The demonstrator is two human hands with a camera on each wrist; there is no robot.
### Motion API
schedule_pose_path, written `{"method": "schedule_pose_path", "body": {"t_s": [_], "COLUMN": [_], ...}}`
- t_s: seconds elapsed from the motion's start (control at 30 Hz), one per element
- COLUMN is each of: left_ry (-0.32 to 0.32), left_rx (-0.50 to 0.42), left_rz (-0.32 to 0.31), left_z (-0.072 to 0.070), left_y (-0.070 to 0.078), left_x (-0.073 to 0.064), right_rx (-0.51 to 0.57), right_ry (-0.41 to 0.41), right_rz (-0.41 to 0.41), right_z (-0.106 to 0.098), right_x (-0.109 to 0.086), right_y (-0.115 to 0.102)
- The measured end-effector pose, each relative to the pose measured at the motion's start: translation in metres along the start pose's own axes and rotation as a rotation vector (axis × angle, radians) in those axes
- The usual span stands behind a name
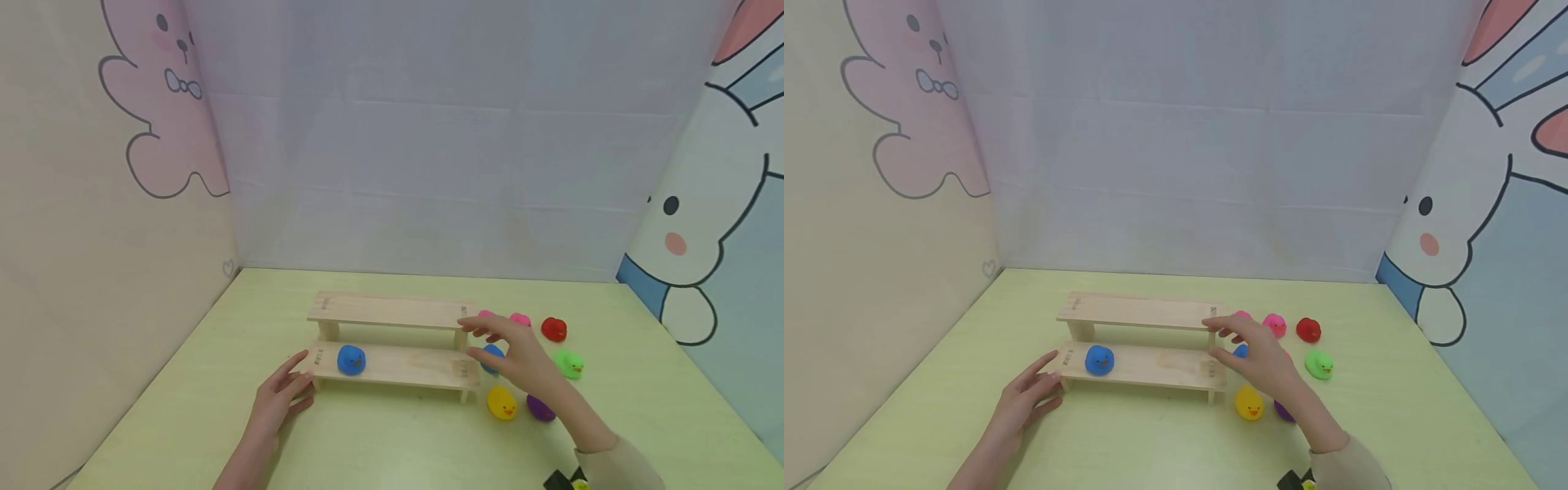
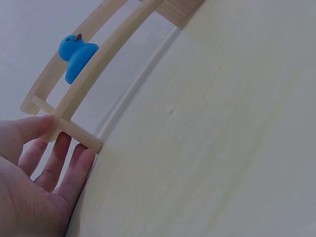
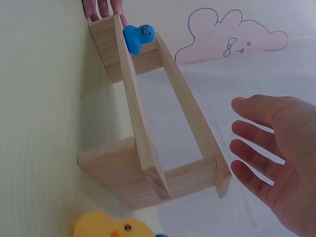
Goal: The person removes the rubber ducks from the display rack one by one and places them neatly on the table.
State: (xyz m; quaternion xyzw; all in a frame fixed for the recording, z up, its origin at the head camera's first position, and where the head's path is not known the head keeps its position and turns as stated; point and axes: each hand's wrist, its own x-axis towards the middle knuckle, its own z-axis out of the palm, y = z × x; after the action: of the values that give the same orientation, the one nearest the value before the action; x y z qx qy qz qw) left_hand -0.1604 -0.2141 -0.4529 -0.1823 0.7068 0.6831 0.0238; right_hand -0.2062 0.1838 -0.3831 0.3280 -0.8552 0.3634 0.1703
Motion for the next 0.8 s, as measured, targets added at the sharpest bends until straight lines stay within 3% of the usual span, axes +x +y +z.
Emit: {"method": "schedule_pose_path", "body": {"t_s": [0.4, 0.57, 0.8], "left_ry": [0.004, 0.001, -0.005], "left_rx": [-0.003, -0.006, -0.002], "left_rz": [-0.017, -0.002, 0.005], "left_z": [0.000, 0.000, 0.000], "left_y": [0.000, 0.001, 0.000], "left_x": [0.001, 0.000, 0.000], "right_rx": [0.242, 0.333, 0.442], "right_ry": [-0.067, -0.145, -0.169], "right_rz": [0.023, 0.035, -0.020], "right_z": [0.059, 0.086, 0.120], "right_x": [0.040, 0.053, 0.060], "right_y": [-0.020, -0.027, -0.036]}}
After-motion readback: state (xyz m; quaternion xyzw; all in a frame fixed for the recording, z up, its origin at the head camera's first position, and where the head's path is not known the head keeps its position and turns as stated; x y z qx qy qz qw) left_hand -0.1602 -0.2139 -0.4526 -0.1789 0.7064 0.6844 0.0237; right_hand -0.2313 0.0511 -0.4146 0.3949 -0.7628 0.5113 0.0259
